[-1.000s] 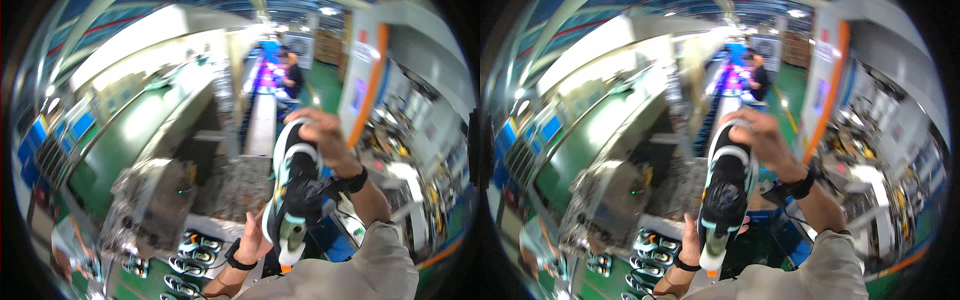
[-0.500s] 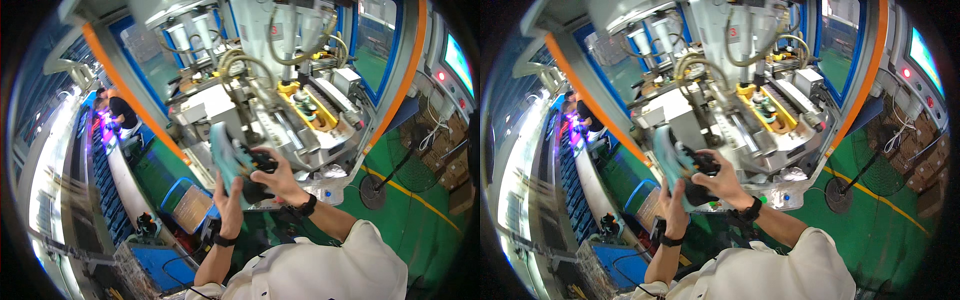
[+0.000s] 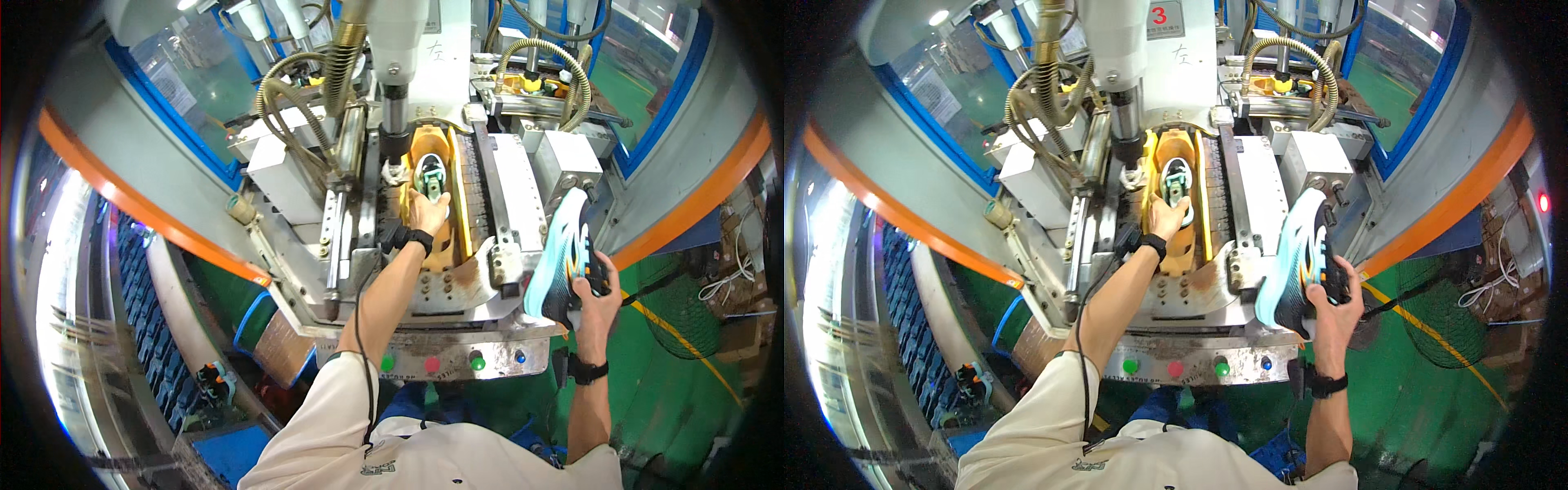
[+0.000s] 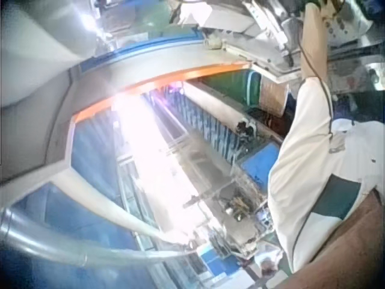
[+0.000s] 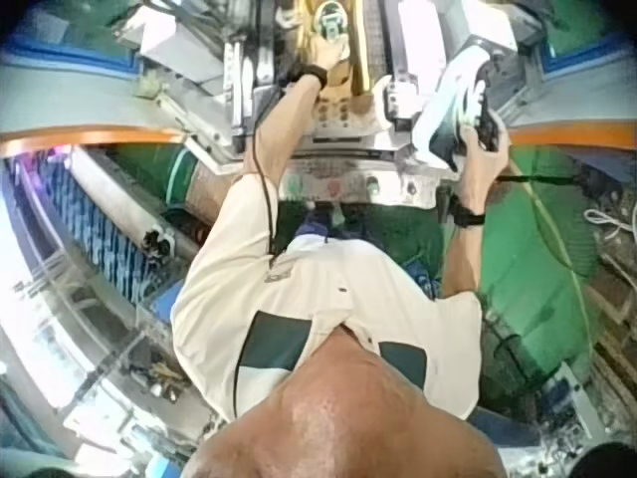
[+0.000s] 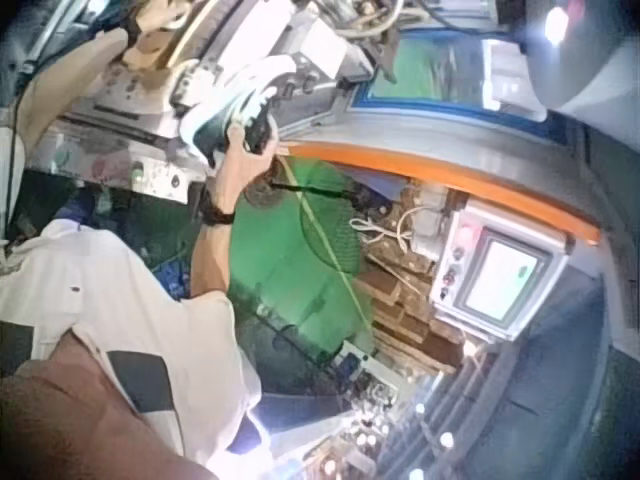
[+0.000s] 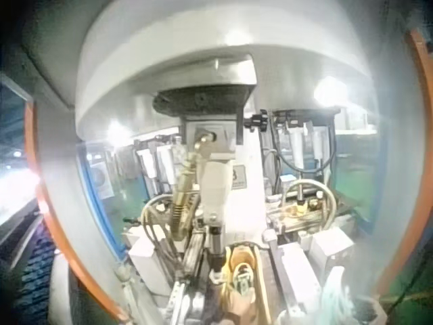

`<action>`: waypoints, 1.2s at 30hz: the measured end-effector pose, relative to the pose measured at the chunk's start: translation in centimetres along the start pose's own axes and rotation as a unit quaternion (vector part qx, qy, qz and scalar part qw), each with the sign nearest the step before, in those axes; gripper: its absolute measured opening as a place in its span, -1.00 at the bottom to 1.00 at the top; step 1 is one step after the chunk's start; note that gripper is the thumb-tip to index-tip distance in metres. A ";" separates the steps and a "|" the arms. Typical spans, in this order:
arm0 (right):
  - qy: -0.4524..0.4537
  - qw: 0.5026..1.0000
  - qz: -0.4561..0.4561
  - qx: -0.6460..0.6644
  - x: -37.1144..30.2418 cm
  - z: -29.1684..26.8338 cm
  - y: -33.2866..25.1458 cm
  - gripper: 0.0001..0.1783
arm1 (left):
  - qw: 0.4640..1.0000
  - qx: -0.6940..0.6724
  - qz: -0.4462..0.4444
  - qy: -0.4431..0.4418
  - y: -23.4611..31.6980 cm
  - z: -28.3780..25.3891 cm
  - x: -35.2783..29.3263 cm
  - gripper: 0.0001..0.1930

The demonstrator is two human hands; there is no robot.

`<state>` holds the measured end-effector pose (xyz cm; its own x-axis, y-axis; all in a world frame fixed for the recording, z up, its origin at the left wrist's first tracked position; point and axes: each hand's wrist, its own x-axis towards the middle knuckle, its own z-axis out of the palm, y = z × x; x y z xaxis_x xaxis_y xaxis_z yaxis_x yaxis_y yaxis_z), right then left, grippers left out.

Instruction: The recorder is operating a shoe lasting machine, inserting shoes into the mold for shaping.

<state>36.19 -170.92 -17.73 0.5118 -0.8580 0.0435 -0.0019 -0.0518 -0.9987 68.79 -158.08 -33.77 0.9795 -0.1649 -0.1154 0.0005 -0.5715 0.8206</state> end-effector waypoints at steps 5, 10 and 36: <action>0.024 0.992 -0.054 -0.111 0.7 0.9 -1.6 -0.47 | 0.990 0.102 -0.035 0.089 -1.8 1.2 4.5 -0.26; -0.059 0.969 -0.106 -0.214 8.0 8.0 -4.1 -0.51 | 0.932 -0.330 -0.129 -0.078 0.3 -8.8 -2.1 -0.67; -0.495 0.782 -0.292 -0.241 -14.4 26.2 3.8 -0.86 | 0.734 -0.486 -0.261 0.396 -10.1 -36.2 -50.3 -0.67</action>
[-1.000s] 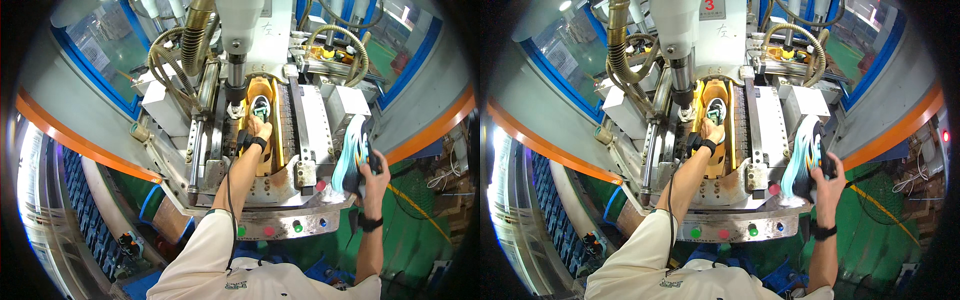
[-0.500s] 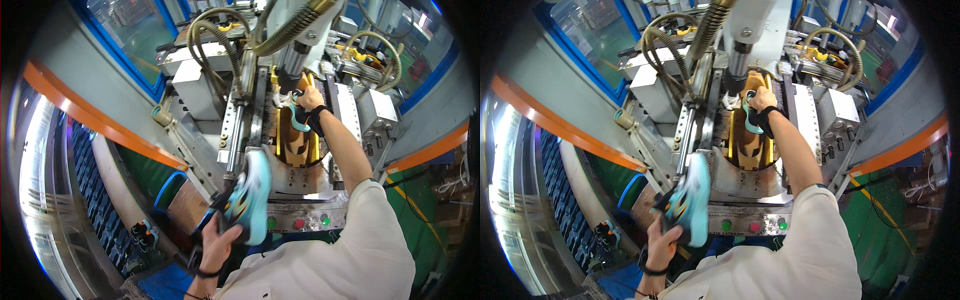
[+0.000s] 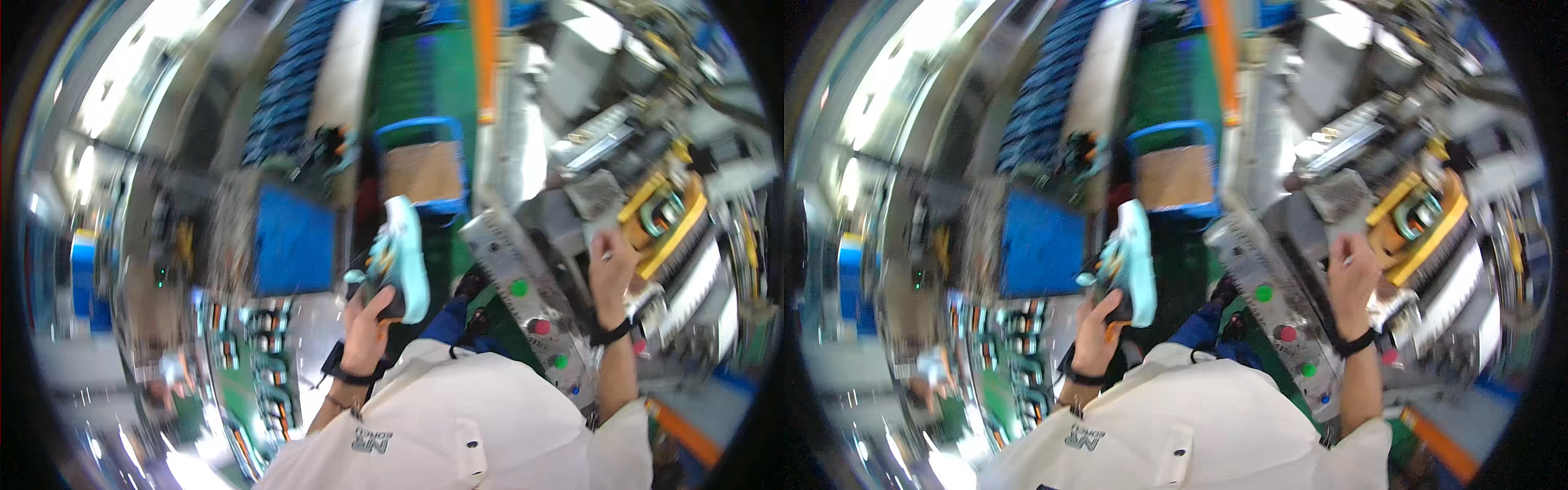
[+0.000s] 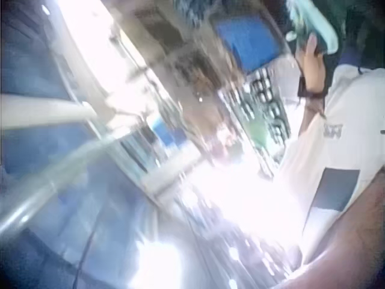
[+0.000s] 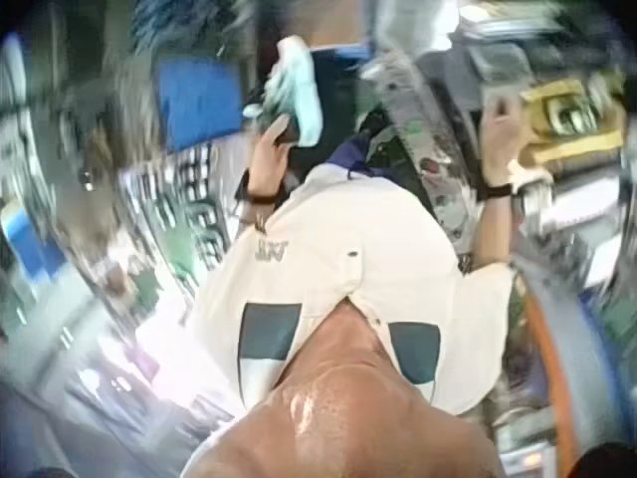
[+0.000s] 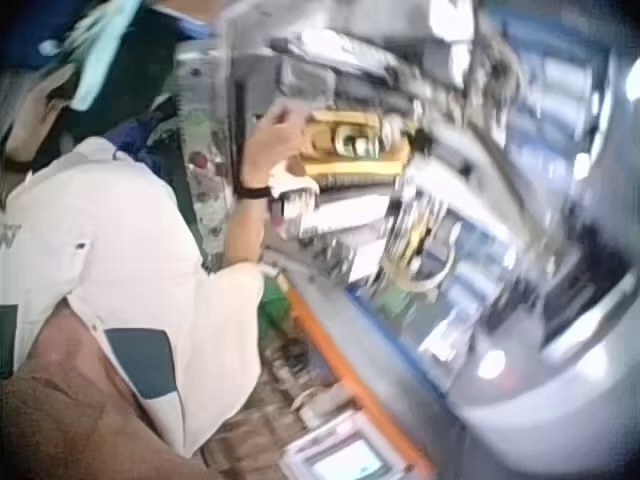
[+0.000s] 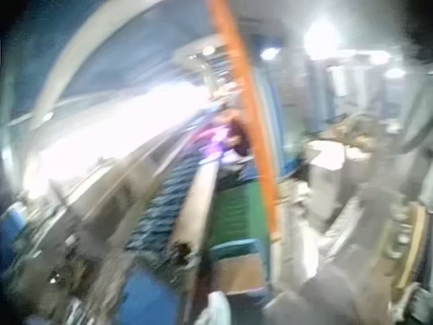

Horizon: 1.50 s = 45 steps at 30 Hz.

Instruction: The recorder is operating a shoe lasting machine, inserting shoes into the mold for shaping.

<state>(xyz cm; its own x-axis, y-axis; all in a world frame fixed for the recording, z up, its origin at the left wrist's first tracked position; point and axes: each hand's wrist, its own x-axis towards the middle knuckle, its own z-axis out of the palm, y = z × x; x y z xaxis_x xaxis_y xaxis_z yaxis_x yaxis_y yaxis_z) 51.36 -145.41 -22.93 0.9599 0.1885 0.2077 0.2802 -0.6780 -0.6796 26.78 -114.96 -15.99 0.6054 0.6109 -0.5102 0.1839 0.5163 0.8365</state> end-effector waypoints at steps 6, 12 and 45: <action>-0.141 0.969 -0.196 -0.042 -8.6 16.3 4.1 -0.89 | 0.985 -0.140 -0.030 0.098 -5.6 -6.2 -3.4 -0.73; -0.146 0.962 -0.216 -0.086 -8.5 19.5 9.8 -0.88 | 0.945 -0.197 0.000 0.261 -8.6 -14.1 -8.0 -0.73; -0.233 0.668 -0.703 -0.069 -14.5 58.5 -113.7 0.08 | 0.772 0.055 -0.099 0.625 -17.5 -63.7 4.9 -0.23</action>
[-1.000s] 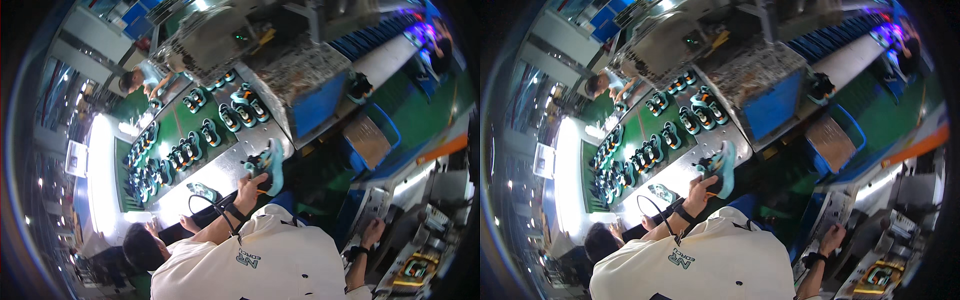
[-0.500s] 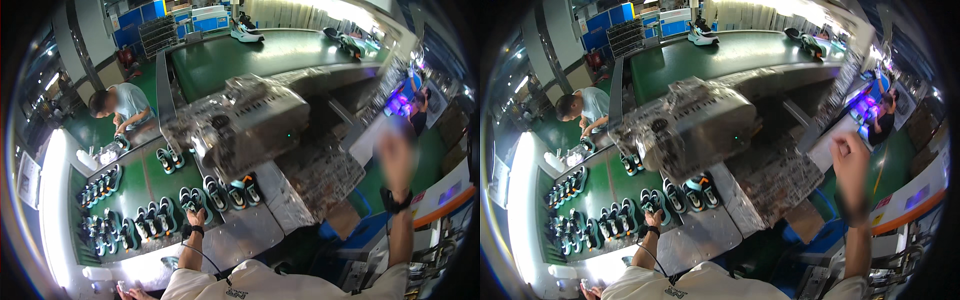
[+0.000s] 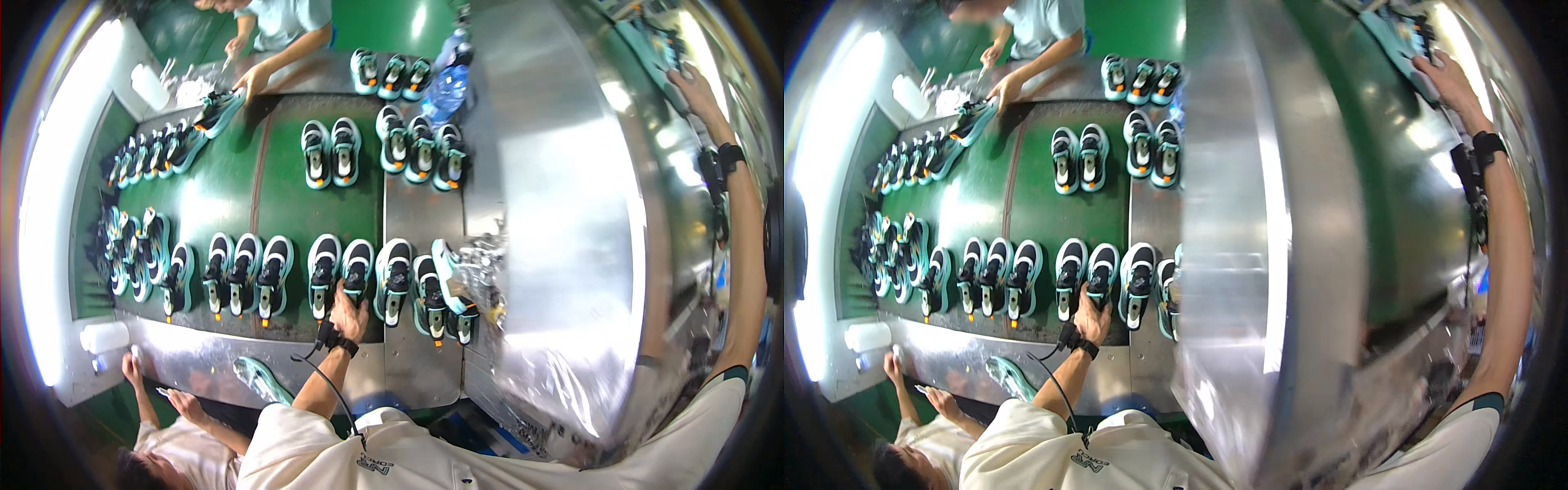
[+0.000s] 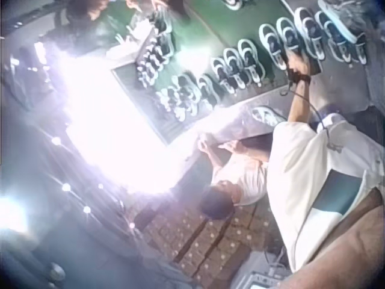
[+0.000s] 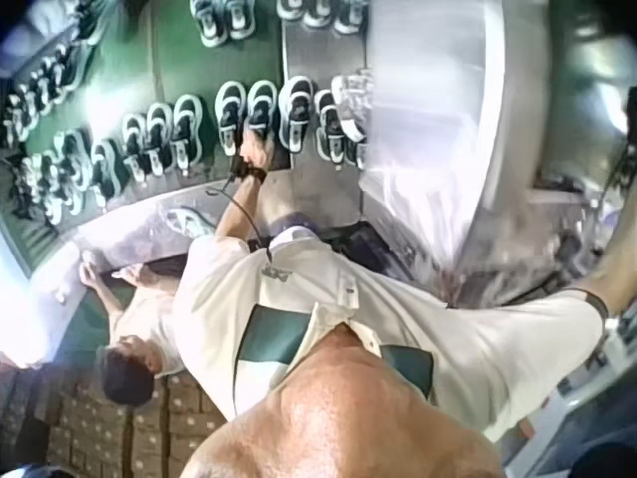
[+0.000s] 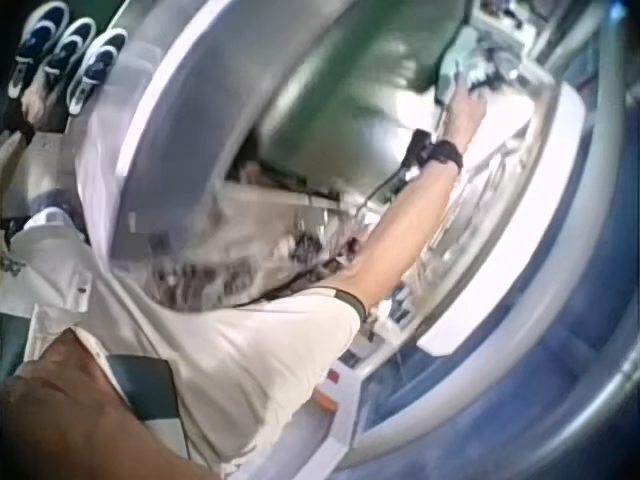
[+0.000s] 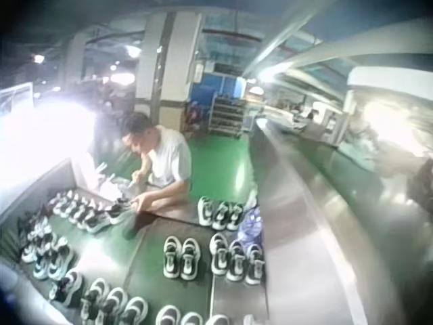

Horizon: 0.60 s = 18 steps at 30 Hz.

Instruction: The recorder is operating a shoe lasting machine, inserting shoes into the mold for shaping.

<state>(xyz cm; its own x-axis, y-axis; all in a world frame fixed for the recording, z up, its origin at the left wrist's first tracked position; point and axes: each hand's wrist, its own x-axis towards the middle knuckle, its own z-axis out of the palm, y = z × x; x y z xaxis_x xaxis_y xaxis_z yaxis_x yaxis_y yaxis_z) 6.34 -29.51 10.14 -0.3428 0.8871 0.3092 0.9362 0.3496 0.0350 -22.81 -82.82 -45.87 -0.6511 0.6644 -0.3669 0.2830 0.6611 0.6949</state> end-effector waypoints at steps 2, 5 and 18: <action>-0.025 0.997 -0.045 -0.052 2.7 0.4 0.4 -0.01 | 0.999 -0.033 0.006 0.027 0.4 1.0 0.2 -0.22; -0.021 0.997 -0.030 0.067 1.5 2.6 -3.4 -0.21 | 0.995 -0.043 0.052 0.066 -0.5 2.0 0.4 -0.25; 0.153 0.961 -0.035 0.229 -26.3 -10.0 -6.6 -0.39 | 0.945 -0.174 0.273 -0.038 1.4 -1.2 -8.2 -0.47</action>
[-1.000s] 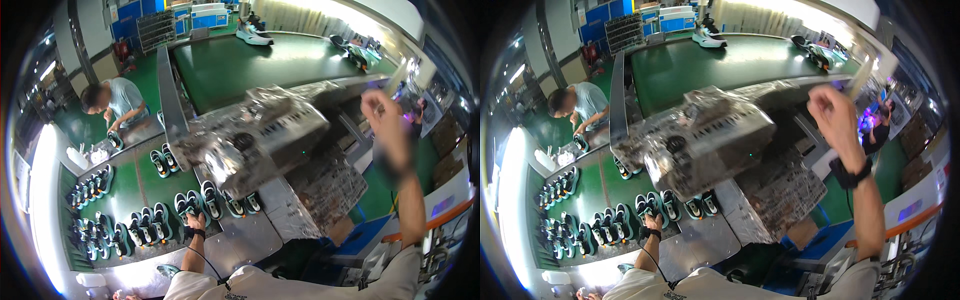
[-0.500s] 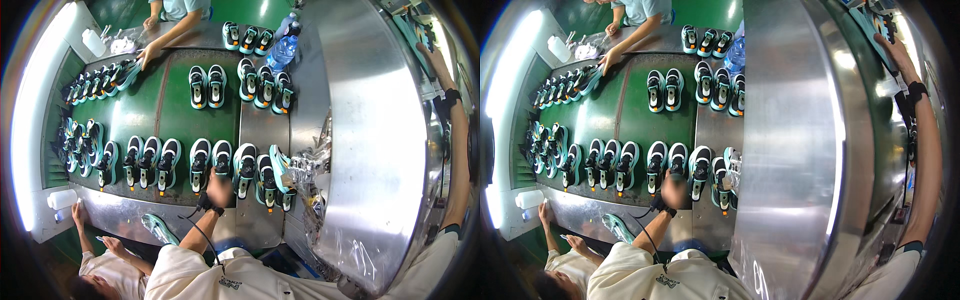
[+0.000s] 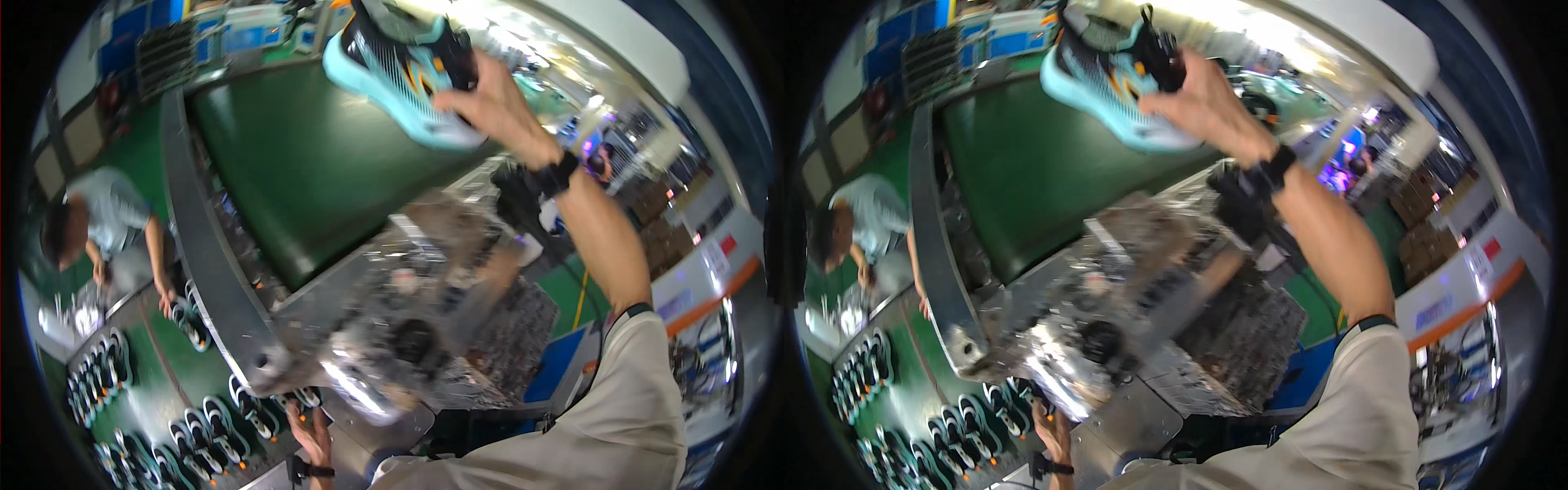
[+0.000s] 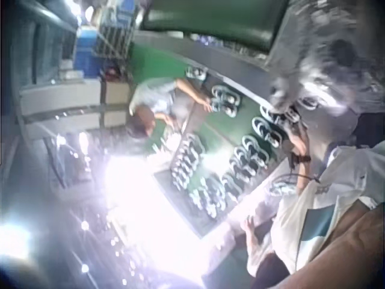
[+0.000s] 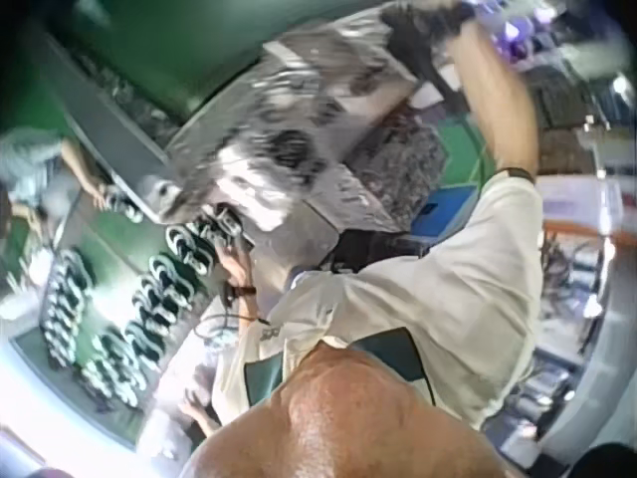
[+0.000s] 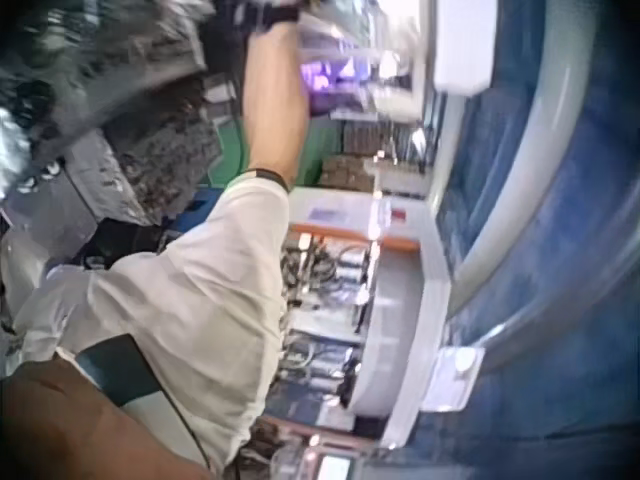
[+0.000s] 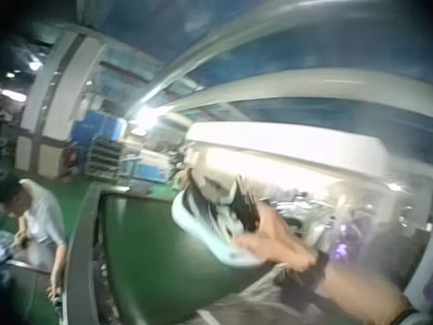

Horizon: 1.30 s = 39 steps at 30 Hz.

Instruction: The recorder is operating a shoe lasting machine, inserting shoes into the mold for shaping.

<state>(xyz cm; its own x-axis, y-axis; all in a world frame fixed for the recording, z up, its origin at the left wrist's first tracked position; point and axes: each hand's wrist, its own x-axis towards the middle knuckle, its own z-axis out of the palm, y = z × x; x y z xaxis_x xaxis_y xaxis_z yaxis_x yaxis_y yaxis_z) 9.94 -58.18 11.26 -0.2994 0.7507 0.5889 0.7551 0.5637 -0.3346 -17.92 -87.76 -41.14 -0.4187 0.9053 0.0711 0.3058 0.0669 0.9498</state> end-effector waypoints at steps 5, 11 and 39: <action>0.006 0.995 -0.007 0.096 -18.1 -12.1 -4.8 -0.40 | 0.749 -0.394 -0.175 -0.504 20.7 2.3 -3.0 -0.38; -0.154 0.981 0.062 0.100 -38.3 -21.3 -9.7 -0.59 | 0.389 -0.448 -0.360 -0.719 35.5 10.1 -9.9 0.06; 0.828 0.275 0.452 -0.186 -115.5 -28.5 -45.5 -0.41 | 0.394 0.003 0.329 -0.858 27.7 26.4 -103.3 -0.29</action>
<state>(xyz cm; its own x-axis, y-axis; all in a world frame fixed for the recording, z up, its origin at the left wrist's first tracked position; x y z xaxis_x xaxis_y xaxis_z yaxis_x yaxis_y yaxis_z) 26.83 -180.34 -20.56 0.5512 -0.8341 0.0192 0.1845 0.0994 -0.9778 56.33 -168.37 -30.23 0.9465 -0.3223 -0.0144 -0.1305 -0.4233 0.8965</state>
